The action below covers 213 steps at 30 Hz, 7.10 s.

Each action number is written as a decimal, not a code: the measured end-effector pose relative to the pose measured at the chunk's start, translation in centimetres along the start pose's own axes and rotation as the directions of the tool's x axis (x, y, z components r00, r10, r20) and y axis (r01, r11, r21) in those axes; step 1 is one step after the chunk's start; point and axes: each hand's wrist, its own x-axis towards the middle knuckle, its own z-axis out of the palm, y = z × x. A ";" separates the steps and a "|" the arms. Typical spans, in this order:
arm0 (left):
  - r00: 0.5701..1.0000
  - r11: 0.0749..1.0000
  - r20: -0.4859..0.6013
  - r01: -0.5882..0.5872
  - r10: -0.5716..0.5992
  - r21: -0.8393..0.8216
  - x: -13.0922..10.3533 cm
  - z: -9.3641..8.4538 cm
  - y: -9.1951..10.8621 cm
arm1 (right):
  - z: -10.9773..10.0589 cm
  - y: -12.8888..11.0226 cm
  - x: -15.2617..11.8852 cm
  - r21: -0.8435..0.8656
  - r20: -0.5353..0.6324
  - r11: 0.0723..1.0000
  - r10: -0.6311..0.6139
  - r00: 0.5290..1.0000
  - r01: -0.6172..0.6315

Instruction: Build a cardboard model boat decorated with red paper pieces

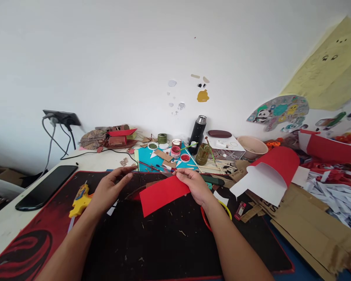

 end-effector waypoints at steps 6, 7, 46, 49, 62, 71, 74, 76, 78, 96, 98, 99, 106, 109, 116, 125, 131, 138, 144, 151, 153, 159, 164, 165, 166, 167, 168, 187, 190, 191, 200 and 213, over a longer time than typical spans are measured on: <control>0.972 0.997 0.230 -0.041 0.055 -0.066 -0.6 0.7 0.6 | 0.6 -0.2 -0.4 -0.045 0.027 0.997 -0.062 0.998 0.063; 0.965 0.996 0.255 -0.050 0.066 -0.068 -0.7 0.7 0.7 | 0.7 -0.2 -0.4 -0.064 0.030 0.995 -0.074 0.997 0.075; 0.875 0.997 0.481 -0.040 0.064 -0.059 -3.4 -0.3 5.4 | 1.5 -0.1 -1.0 -0.273 0.192 0.958 -0.033 0.981 0.086; 0.872 0.999 0.487 -0.033 0.048 -0.039 -3.5 -0.9 5.6 | 1.4 -0.3 -0.8 -0.195 0.164 0.977 -0.052 0.985 0.084; 0.965 0.999 0.259 -0.036 0.032 0.010 -3.8 -0.2 5.2 | 1.2 -1.3 -1.8 -0.314 0.225 0.945 -0.017 0.974 0.089; 0.926 0.921 0.348 -0.257 0.148 0.293 -2.0 1.9 0.1 | 0.6 -1.7 -0.8 0.153 -0.051 0.988 -0.028 0.998 0.036; 0.926 0.937 0.350 -0.238 0.140 0.255 -1.0 2.1 0.2 | 0.5 -1.6 -0.9 0.149 0.002 0.989 0.018 1.000 -0.018; 0.910 0.956 0.401 -0.204 0.106 0.210 -0.1 1.6 0.5 | 0.5 -1.4 -1.1 0.109 0.074 0.991 0.073 0.995 -0.081; 0.900 0.970 0.431 -0.161 0.069 0.182 0.9 0.7 0.7 | 0.6 -1.2 -1.3 0.059 0.144 0.989 0.127 0.981 -0.136; 0.903 0.998 0.429 -0.044 0.024 0.037 1.8 -1.7 -1.5 | 1.0 -1.0 -1.6 -0.029 0.098 0.970 0.243 0.965 -0.241; 0.904 0.997 0.426 -0.052 0.026 0.051 1.8 -1.9 -1.2 | 1.0 -1.0 -1.6 -0.018 0.096 0.968 0.251 0.963 -0.251; 0.902 0.997 0.430 -0.056 0.026 0.058 1.7 -1.9 -1.0 | 1.0 -1.0 -1.6 -0.013 0.096 0.967 0.255 0.962 -0.255; 0.888 0.998 0.461 -0.028 -0.002 0.059 1.5 -2.0 -0.5 | 1.2 -1.1 -1.5 0.025 0.083 0.965 0.257 0.963 -0.260; 0.877 0.999 0.481 -0.032 0.014 0.028 1.5 -1.9 -0.5 | 1.1 -1.1 -1.4 0.035 0.077 0.967 0.248 0.966 -0.251; 0.873 1.000 0.487 -0.018 0.019 -0.006 1.4 -1.8 -0.5 | 1.1 -1.0 -1.3 0.042 0.070 0.965 0.254 0.965 -0.258; 0.895 0.998 0.446 -0.046 0.018 0.053 1.3 -2.0 -0.4 | 1.1 -1.1 -1.4 0.039 0.080 0.967 0.247 0.966 -0.250; 0.918 0.998 0.397 -0.030 0.009 0.047 1.3 -2.2 -0.2 | 0.8 -0.8 -1.4 0.025 0.106 0.962 0.267 0.958 -0.271; 0.923 0.999 0.384 -0.028 0.017 0.024 1.3 -2.3 -0.3 | 0.9 -0.8 -1.5 0.008 0.104 0.962 0.270 0.957 -0.272; 0.920 0.999 0.391 -0.034 0.017 0.036 1.2 -2.3 -0.1 | 0.8 -0.8 -1.5 0.000 0.111 0.963 0.269 0.957 -0.271; 0.918 0.998 0.395 -0.048 0.028 0.042 1.2 -2.3 0.0 | 1.2 -0.8 -1.5 -0.009 0.094 0.960 0.281 0.955 -0.281; 0.917 0.998 0.397 -0.049 0.029 0.041 1.1 -2.3 -0.1 | 1.3 -0.9 -1.6 -0.004 0.084 0.961 0.277 0.957 -0.278; 0.908 0.998 0.418 -0.052 0.033 0.035 1.1 -2.2 -0.2 | 1.6 -1.0 -1.6 0.023 0.071 0.962 0.268 0.961 -0.270; 0.905 0.999 0.425 -0.036 0.020 0.030 1.0 -2.1 0.1 | 1.6 -1.0 -1.6 0.021 0.078 0.962 0.270 0.960 -0.272; 0.904 0.999 0.428 -0.033 0.019 0.024 1.0 -2.1 0.1 | 1.5 -1.0 -1.6 0.024 0.077 0.963 0.266 0.961 -0.269; 0.902 0.999 0.432 -0.029 0.018 0.018 1.0 -2.1 0.1 | 1.4 -1.0 -1.6 0.029 0.073 0.964 0.263 0.962 -0.265; 0.900 1.000 0.435 -0.027 0.018 0.015 1.0 -2.1 0.0 | 1.4 -1.0 -1.5 0.035 0.067 0.965 0.258 0.964 -0.261; 0.901 1.000 0.434 -0.027 0.018 0.015 1.0 -2.2 0.0 | 1.3 -0.9 -1.5 0.039 0.062 0.966 0.255 0.965 -0.257; 0.901 0.998 0.432 -0.061 0.051 0.009 1.1 -2.2 0.0 | 1.1 -0.8 -1.3 0.066 0.051 0.967 0.242 0.969 -0.245; 0.900 0.997 0.433 -0.071 0.054 0.024 1.1 -2.2 0.0 | 1.2 -0.8 -1.3 0.068 0.052 0.967 0.242 0.969 -0.246; 0.900 0.997 0.433 -0.074 0.055 0.027 1.1 -2.2 -0.1 | 1.2 -0.8 -1.3 0.067 0.052 0.967 0.242 0.969 -0.245; 0.895 0.998 0.444 -0.067 0.053 0.015 1.1 -2.1 -0.1 | 1.2 -0.6 -1.3 0.059 0.042 0.970 0.233 0.972 -0.235; 0.894 0.998 0.445 -0.061 0.046 0.019 1.1 -2.1 -0.1 | 1.3 -0.8 -1.3 0.063 0.020 0.970 0.235 0.972 -0.236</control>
